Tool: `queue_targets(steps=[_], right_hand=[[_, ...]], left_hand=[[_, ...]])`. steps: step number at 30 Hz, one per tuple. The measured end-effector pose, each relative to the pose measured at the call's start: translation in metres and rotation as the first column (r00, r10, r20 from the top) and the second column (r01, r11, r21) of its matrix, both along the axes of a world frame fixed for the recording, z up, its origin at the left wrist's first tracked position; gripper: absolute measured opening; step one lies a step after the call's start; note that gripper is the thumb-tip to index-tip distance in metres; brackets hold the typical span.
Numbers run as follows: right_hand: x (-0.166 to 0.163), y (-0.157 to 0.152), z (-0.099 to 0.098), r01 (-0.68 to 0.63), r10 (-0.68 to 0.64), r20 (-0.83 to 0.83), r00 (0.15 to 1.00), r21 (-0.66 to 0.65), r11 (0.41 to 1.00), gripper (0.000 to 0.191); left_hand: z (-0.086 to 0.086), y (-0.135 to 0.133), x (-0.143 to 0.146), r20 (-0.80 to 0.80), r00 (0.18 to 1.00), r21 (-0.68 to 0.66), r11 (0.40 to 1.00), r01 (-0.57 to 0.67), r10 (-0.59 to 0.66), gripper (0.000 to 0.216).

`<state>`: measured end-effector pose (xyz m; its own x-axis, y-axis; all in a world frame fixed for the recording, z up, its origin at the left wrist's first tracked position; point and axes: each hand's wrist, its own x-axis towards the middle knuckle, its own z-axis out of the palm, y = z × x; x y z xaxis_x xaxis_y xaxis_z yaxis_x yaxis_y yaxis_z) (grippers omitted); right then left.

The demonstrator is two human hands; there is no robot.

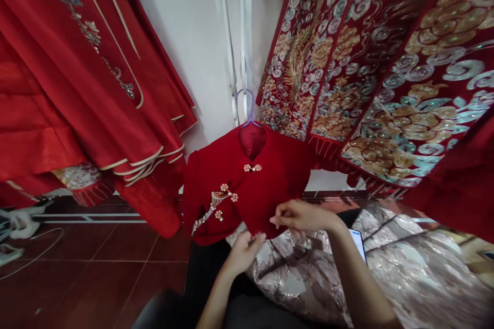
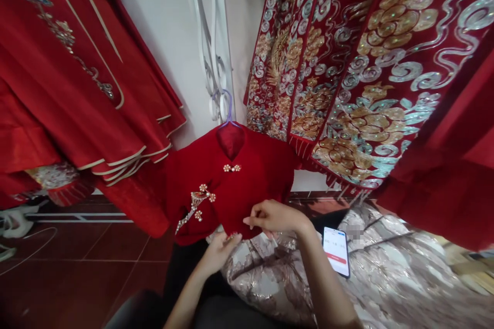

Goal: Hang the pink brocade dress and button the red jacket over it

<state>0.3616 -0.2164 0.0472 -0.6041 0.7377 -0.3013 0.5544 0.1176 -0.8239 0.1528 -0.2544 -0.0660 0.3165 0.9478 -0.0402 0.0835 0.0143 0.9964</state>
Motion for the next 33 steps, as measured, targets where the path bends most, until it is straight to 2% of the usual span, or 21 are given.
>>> queue_targets(steps=[2,4,7,10,13,15,17,20,23,26,29,31,33], right_hand=[[-0.005,-0.004,0.004,-0.034,0.033,0.010,0.999,0.044,0.998,0.042],[-0.014,-0.012,0.013,-0.125,0.129,-0.038,0.991,0.105,0.987,0.036],[-0.030,-0.025,0.023,-0.209,0.232,-0.074,0.970,0.238,0.949,0.030],[-0.043,-0.028,0.015,-0.150,0.168,-0.025,0.986,0.330,0.932,0.026],[-0.051,-0.018,-0.007,-0.093,0.087,0.034,0.996,0.336,0.937,0.020],[-0.055,-0.011,-0.022,-0.070,0.056,0.052,0.997,0.344,0.936,0.017],[-0.059,-0.008,-0.032,-0.036,0.022,0.042,0.999,0.369,0.929,0.015],[-0.067,-0.013,-0.038,0.035,-0.038,0.000,0.999,0.392,0.919,0.018],[-0.073,-0.026,-0.039,0.078,-0.061,-0.054,0.997,0.415,0.906,0.025],[-0.075,-0.034,-0.036,0.024,0.015,-0.082,0.997,0.463,0.886,0.031],[-0.075,-0.030,-0.037,-0.042,0.120,-0.145,0.982,0.449,0.892,0.018],[-0.077,-0.023,-0.041,0.024,0.052,-0.179,0.982,0.397,0.918,0.017],[-0.081,-0.014,-0.048,0.131,-0.075,-0.176,0.982,0.334,0.933,0.024]], left_hand=[[0.007,-0.005,-0.012,0.005,0.997,0.025,0.997,-0.075,0.075,0.037],[0.015,-0.009,-0.021,-0.001,0.996,0.068,0.993,-0.092,0.092,0.035],[0.014,-0.014,-0.024,-0.046,0.992,0.142,0.984,-0.107,0.115,0.033],[-0.002,-0.014,-0.017,-0.053,0.972,0.152,0.964,-0.220,0.231,0.034],[-0.015,-0.011,-0.011,-0.005,0.940,0.011,0.940,-0.341,0.341,0.043],[-0.015,-0.011,-0.010,0.030,0.911,-0.018,0.911,-0.411,0.412,0.051],[-0.010,-0.013,-0.011,0.096,0.881,0.026,0.884,-0.467,0.463,0.049],[0.000,-0.020,-0.013,0.188,0.865,0.083,0.870,-0.486,0.466,0.037],[0.004,-0.023,-0.017,0.178,0.864,0.144,0.856,-0.496,0.471,0.029],[0.003,-0.022,-0.022,0.147,0.849,0.225,0.819,-0.529,0.508,0.025],[0.000,-0.019,-0.026,0.121,0.838,0.304,0.784,-0.542,0.532,0.024],[-0.002,-0.017,-0.027,0.101,0.835,0.316,0.779,-0.542,0.540,0.024],[-0.003,-0.016,-0.026,0.087,0.831,0.304,0.780,-0.548,0.550,0.024]])
